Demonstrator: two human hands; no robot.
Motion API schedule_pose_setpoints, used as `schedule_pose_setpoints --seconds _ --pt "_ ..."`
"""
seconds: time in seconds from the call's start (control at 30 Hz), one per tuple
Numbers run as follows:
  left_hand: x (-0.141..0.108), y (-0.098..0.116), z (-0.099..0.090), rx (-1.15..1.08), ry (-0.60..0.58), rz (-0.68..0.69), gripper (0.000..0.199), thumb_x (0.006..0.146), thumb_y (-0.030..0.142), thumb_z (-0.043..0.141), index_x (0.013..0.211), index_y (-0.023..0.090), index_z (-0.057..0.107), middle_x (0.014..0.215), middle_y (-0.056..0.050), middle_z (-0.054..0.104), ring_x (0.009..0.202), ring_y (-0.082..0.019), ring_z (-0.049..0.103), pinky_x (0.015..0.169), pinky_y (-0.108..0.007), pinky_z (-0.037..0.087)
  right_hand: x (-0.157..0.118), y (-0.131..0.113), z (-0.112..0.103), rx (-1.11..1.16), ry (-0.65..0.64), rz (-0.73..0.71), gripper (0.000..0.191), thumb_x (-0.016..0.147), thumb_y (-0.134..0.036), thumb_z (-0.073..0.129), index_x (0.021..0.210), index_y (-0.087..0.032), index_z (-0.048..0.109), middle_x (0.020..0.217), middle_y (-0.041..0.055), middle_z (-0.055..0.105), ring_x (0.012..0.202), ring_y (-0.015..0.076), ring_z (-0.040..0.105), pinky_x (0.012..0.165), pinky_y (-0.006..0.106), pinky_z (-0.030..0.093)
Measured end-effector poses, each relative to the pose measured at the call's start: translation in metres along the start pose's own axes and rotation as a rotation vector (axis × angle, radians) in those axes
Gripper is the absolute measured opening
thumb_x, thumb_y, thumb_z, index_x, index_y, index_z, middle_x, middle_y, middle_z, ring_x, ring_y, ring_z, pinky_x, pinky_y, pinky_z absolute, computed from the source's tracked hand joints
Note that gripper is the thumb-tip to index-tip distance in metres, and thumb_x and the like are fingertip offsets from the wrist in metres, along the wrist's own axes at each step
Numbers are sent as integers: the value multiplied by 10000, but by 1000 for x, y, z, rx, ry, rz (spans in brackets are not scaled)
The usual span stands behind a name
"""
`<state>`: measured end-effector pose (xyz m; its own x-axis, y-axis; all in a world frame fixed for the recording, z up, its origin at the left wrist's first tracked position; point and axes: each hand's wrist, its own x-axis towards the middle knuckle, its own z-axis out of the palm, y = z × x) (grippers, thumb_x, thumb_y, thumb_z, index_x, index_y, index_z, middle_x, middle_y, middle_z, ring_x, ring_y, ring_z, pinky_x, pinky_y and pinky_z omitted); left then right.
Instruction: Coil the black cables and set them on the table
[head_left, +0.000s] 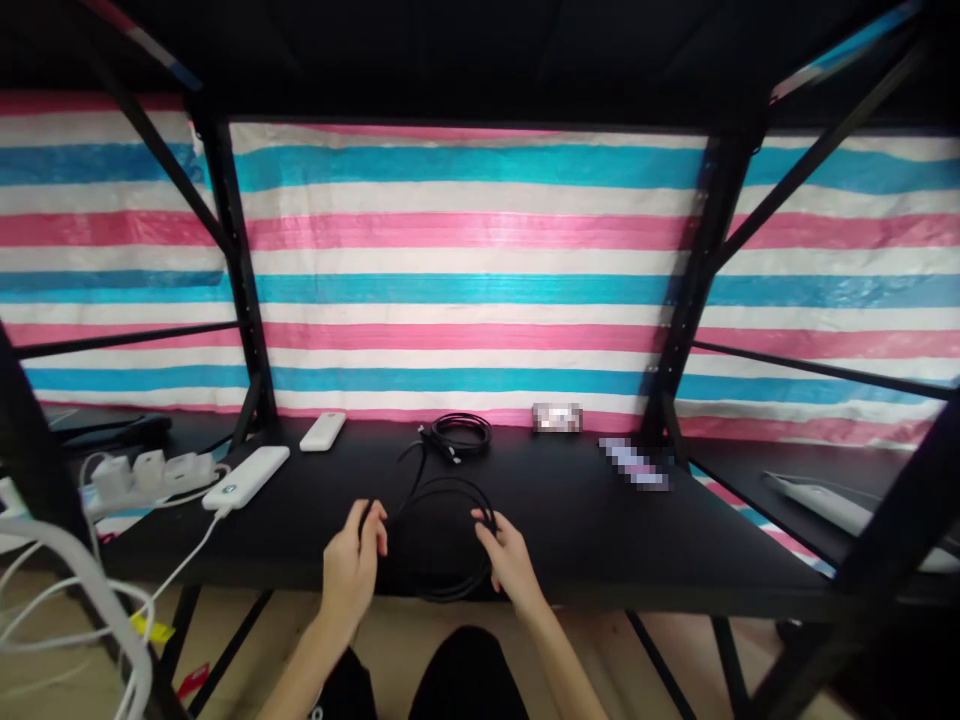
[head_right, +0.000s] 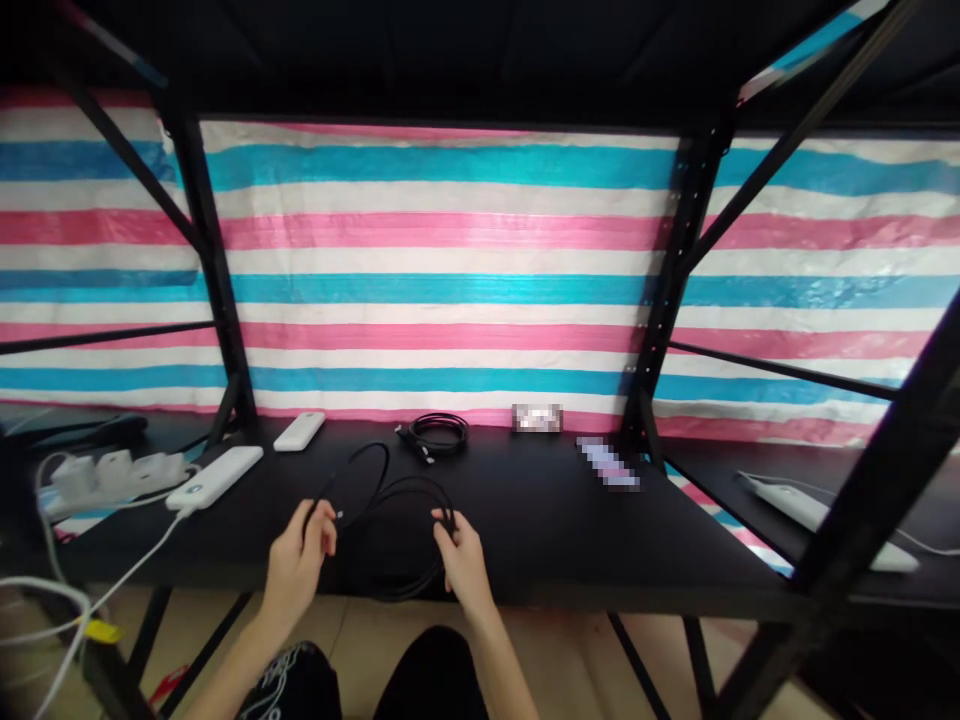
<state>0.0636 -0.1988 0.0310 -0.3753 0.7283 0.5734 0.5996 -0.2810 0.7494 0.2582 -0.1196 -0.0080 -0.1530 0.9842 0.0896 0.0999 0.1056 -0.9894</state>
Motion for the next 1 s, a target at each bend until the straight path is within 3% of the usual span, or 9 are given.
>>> schedule_pose_setpoints --seconds 0.13,0.27,0.4,0.53,0.63,0.83,1.0 --pt "20 19 -24 -24 31 99 220 895 337 326 783 206 463 473 84 405 415 -89 408 493 -204 333 -8 -18 -18 10 5 -62 582 715 -499 513 1136 -99 549 484 -101 355 267 26 274 247 158 226" --pt "47 42 -45 -52 58 222 201 870 328 392 749 192 476 459 84 396 393 -75 382 459 -198 305 -10 -54 -36 -56 -42 -147 554 720 -511 560 1107 -117 602 436 -103 323 289 33 278 266 151 239" --pt "65 76 -62 -174 297 237 236 864 339 424 701 182 489 476 75 372 417 -68 342 442 -191 281 2 -81 -44 -31 -104 -165 543 749 -522 549 1143 -152 590 424 -95 347 321 49 324 288 144 245" --pt "77 97 -77 -207 560 276 268 863 363 437 709 171 542 504 66 340 445 -69 320 454 -203 269 23 -82 -45 45 -87 -221 553 745 -527 561 1146 -148 591 430 -95 342 344 50 327 320 151 262" --pt "87 87 -92 -132 661 280 287 853 373 452 685 165 558 513 59 355 464 -72 333 476 -210 277 35 -73 -50 165 -23 -228 610 709 -537 603 1166 -133 577 432 -109 287 352 43 256 322 154 253" --pt "96 24 -116 -61 761 107 317 844 412 423 666 174 533 484 60 360 456 -94 337 474 -223 294 44 -43 -79 398 132 -124 690 626 -499 700 1166 -89 570 439 -131 197 352 23 152 298 143 133" --pt "85 -8 -99 9 725 24 286 828 403 448 666 182 531 583 33 470 545 -117 423 552 -233 340 48 -15 -84 500 133 33 563 574 -434 740 1010 -90 647 423 -132 190 340 16 148 302 145 111"
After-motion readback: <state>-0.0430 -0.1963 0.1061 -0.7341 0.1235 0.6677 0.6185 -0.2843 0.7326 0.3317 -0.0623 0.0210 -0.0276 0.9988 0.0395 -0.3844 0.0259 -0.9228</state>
